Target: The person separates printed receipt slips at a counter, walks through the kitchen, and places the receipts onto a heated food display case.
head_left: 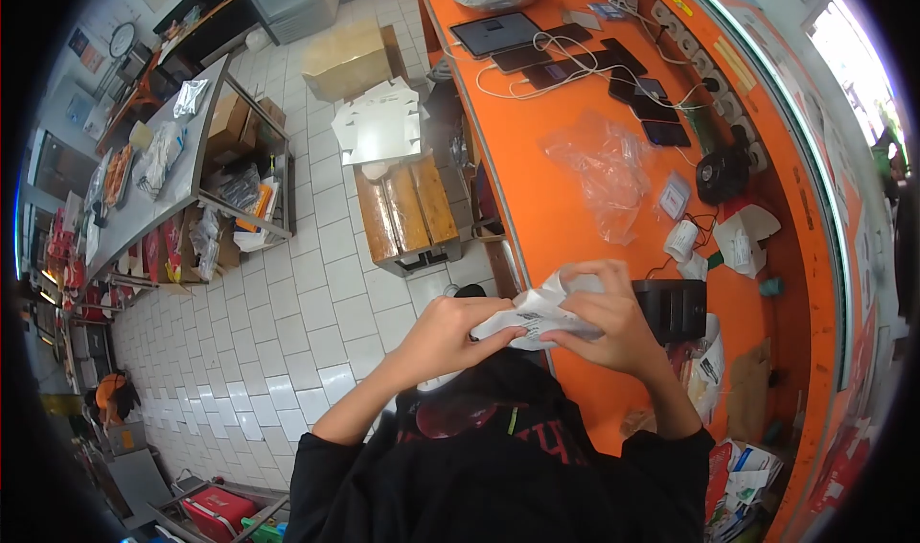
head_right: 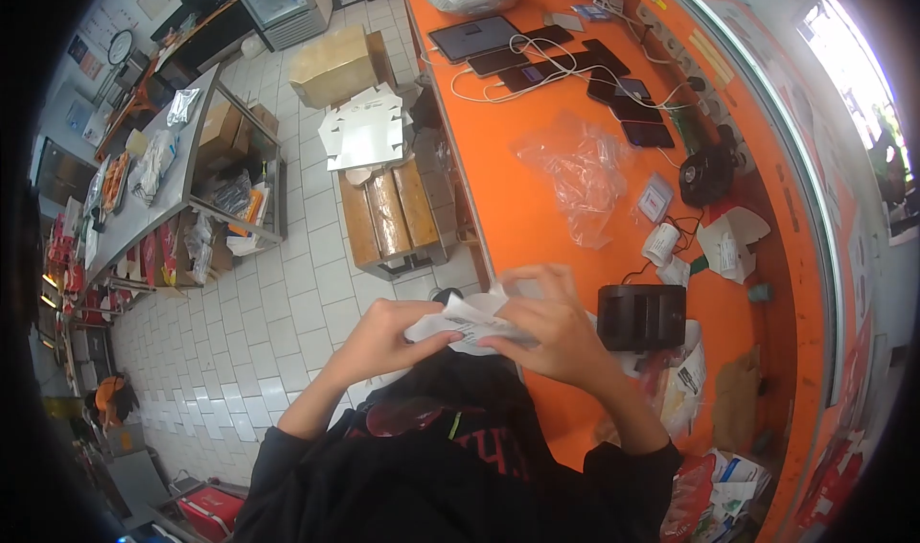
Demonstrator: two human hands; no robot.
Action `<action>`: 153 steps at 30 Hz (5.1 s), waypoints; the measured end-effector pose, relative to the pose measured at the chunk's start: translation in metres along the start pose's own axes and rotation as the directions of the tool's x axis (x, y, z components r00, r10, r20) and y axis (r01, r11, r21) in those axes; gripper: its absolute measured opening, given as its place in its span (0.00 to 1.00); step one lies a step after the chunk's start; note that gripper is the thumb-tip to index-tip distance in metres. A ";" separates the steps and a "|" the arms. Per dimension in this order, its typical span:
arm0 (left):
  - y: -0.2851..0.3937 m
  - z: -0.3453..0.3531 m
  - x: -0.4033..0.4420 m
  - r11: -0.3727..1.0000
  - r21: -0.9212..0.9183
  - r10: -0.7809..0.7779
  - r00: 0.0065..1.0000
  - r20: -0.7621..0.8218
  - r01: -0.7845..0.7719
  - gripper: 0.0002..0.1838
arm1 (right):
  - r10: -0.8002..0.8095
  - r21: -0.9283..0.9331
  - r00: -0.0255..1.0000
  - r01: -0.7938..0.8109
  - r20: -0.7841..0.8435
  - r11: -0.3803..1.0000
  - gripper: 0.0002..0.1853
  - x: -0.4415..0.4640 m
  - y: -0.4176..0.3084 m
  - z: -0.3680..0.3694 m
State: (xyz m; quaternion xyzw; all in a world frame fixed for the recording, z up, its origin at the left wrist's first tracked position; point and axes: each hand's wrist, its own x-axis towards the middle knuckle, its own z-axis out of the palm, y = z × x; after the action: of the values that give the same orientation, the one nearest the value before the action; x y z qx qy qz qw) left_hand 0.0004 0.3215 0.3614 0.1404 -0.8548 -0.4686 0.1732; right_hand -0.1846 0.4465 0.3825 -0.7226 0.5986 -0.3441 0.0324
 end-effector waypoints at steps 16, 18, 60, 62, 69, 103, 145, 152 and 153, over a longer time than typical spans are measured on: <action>0.000 -0.002 0.015 0.967 -0.218 -0.187 0.953 -0.238 0.135 0.17 | 0.296 0.811 0.787 -0.582 0.540 0.066 0.19 -0.023 0.041 0.013; -0.007 0.015 0.023 0.989 -0.142 -0.090 0.927 -0.364 0.040 0.16 | 0.344 0.702 0.684 -0.707 0.644 0.090 0.19 -0.009 0.024 0.034; -0.136 -0.015 -0.026 0.693 -0.518 0.113 0.634 0.765 0.501 0.37 | 0.695 0.726 0.653 -0.315 -0.301 0.611 0.17 -0.091 0.130 -0.157; -0.144 -0.018 -0.031 0.651 -0.456 0.121 0.511 0.851 0.606 0.38 | 0.693 0.676 0.650 -0.361 -0.311 0.642 0.17 -0.092 0.131 -0.161; -0.099 -0.002 -0.016 0.717 -0.505 0.092 0.653 0.752 0.480 0.25 | 0.624 0.391 0.773 -0.543 -0.113 0.743 0.13 -0.086 0.101 -0.160; -0.001 -0.007 0.027 0.984 0.150 0.056 0.969 0.242 -0.095 0.09 | -0.174 0.663 0.830 -0.276 0.529 0.696 0.19 -0.002 0.035 0.022; -0.013 0.045 0.007 0.815 -0.502 -0.421 0.891 -0.172 0.288 0.12 | 0.679 0.804 0.733 -0.428 0.041 0.413 0.30 -0.034 0.005 0.065; -0.018 0.033 0.006 0.823 -0.533 -0.321 0.935 -0.152 0.196 0.11 | 0.400 0.878 0.885 -0.373 0.239 0.299 0.38 -0.047 0.018 0.050; -0.009 0.027 0.007 0.781 -0.587 -0.365 0.918 -0.154 0.212 0.11 | 0.412 0.780 0.845 -0.499 0.341 0.378 0.37 -0.049 0.018 0.048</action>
State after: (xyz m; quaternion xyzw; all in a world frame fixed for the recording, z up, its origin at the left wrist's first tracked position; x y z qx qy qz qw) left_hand -0.0168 0.3342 0.3410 0.2739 -0.6176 -0.6963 0.2423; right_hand -0.1762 0.4669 0.3151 -0.4340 0.5264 -0.5345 0.4989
